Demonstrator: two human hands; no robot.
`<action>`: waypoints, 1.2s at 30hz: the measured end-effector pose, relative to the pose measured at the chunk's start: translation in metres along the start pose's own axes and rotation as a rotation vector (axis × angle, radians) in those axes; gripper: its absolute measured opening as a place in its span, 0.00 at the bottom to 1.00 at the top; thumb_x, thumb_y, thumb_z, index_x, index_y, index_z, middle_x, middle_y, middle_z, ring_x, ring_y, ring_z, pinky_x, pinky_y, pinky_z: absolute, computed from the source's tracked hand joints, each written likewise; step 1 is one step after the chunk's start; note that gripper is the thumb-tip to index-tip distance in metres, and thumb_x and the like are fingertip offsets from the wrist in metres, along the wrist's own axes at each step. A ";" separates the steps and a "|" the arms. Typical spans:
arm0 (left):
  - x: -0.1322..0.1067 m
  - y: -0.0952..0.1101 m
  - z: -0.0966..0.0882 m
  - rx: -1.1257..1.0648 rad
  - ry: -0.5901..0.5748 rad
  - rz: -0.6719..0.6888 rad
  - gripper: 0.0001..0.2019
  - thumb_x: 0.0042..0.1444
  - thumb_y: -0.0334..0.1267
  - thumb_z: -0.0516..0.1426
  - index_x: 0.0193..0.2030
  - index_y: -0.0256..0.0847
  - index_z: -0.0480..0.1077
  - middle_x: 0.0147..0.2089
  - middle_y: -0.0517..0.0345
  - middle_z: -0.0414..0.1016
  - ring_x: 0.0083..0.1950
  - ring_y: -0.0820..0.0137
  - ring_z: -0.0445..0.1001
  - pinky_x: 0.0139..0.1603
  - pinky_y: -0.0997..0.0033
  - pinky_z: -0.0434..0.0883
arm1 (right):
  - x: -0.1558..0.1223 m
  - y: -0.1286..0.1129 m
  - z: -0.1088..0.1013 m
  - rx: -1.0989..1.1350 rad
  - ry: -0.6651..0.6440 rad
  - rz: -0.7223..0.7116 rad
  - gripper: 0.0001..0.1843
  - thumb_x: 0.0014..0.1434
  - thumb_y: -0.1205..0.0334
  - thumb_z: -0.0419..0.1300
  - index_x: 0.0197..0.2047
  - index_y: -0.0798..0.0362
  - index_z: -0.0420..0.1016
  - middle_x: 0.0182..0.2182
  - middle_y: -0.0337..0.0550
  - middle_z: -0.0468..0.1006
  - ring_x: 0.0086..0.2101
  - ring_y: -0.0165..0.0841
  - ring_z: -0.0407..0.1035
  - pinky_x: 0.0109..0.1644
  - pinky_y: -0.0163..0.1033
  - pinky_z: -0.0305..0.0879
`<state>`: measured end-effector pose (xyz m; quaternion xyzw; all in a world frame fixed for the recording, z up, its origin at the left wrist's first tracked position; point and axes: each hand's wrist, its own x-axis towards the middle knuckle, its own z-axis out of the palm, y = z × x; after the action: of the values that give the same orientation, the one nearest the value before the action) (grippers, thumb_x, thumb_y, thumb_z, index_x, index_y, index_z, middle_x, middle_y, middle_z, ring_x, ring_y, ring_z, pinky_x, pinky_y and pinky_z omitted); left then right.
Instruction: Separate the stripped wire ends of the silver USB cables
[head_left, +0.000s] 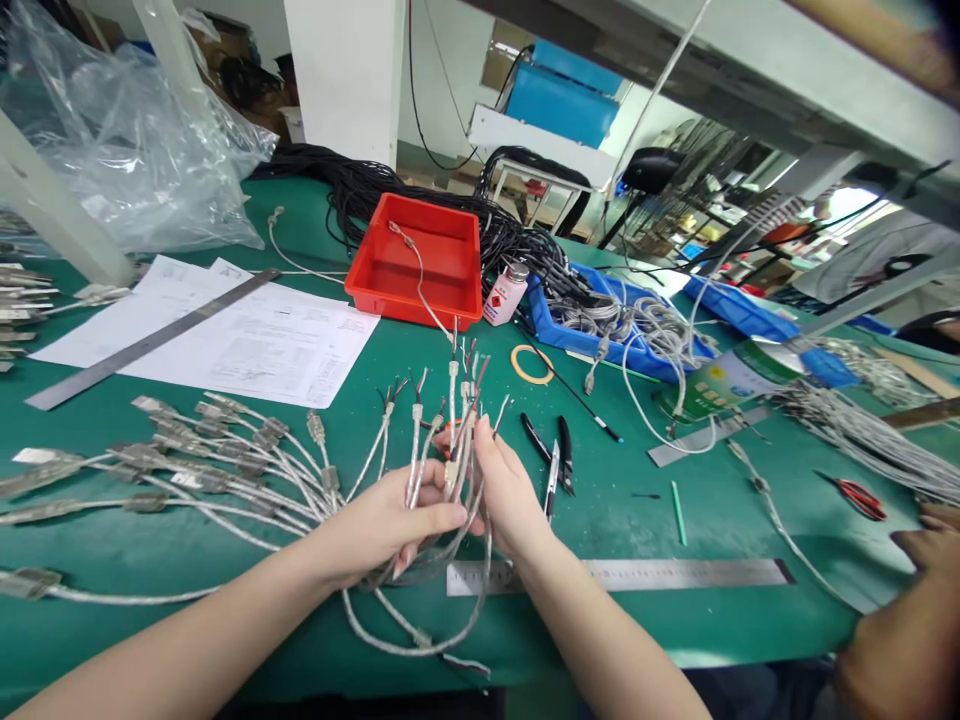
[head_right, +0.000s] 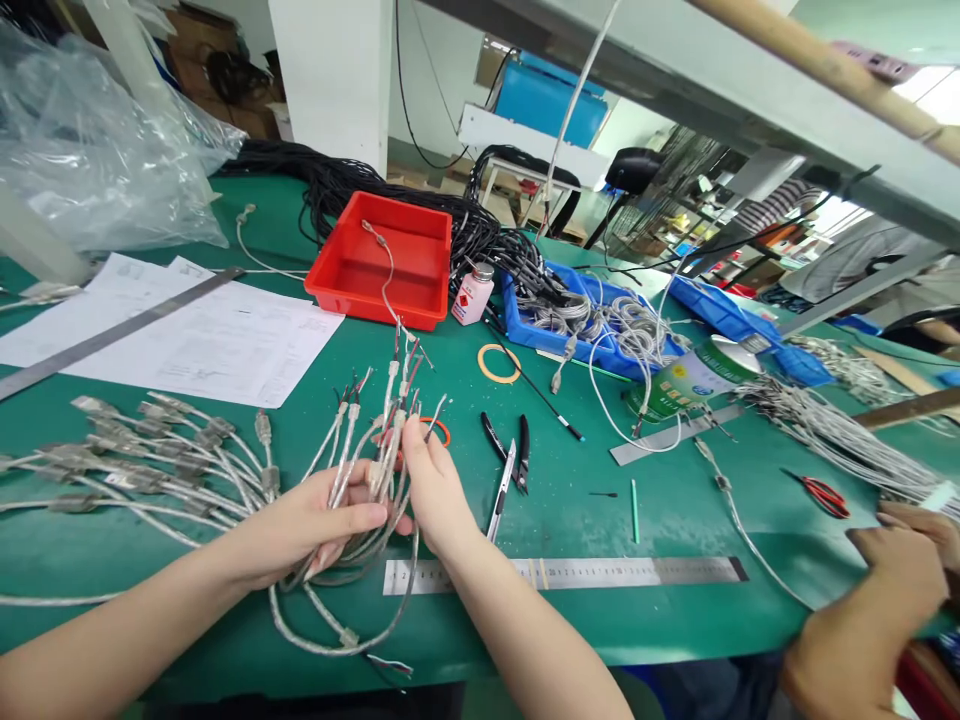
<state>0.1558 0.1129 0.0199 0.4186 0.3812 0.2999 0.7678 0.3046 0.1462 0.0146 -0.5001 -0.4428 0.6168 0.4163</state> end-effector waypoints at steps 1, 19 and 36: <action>0.000 0.001 -0.001 -0.049 -0.022 0.004 0.17 0.53 0.47 0.64 0.38 0.39 0.65 0.36 0.56 0.79 0.15 0.86 0.56 0.13 0.84 0.50 | 0.002 0.002 0.000 0.027 0.002 0.029 0.32 0.57 0.30 0.55 0.39 0.54 0.75 0.35 0.44 0.79 0.33 0.33 0.72 0.41 0.38 0.69; 0.004 0.001 -0.001 -0.219 0.105 0.063 0.17 0.47 0.47 0.67 0.37 0.37 0.72 0.12 0.75 0.56 0.12 0.84 0.48 0.12 0.85 0.51 | 0.001 -0.049 -0.073 -0.591 0.811 -0.640 0.22 0.59 0.50 0.60 0.52 0.55 0.72 0.48 0.52 0.71 0.48 0.40 0.66 0.50 0.45 0.63; 0.001 -0.001 0.008 -0.029 0.243 0.059 0.14 0.46 0.43 0.65 0.37 0.35 0.76 0.12 0.72 0.60 0.12 0.81 0.54 0.14 0.81 0.49 | -0.015 -0.022 -0.039 -0.099 0.252 -0.294 0.26 0.50 0.54 0.70 0.49 0.53 0.68 0.38 0.46 0.77 0.30 0.30 0.71 0.27 0.34 0.72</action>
<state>0.1633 0.1101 0.0219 0.3791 0.4547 0.3764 0.7127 0.3466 0.1426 0.0349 -0.5231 -0.4852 0.4597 0.5288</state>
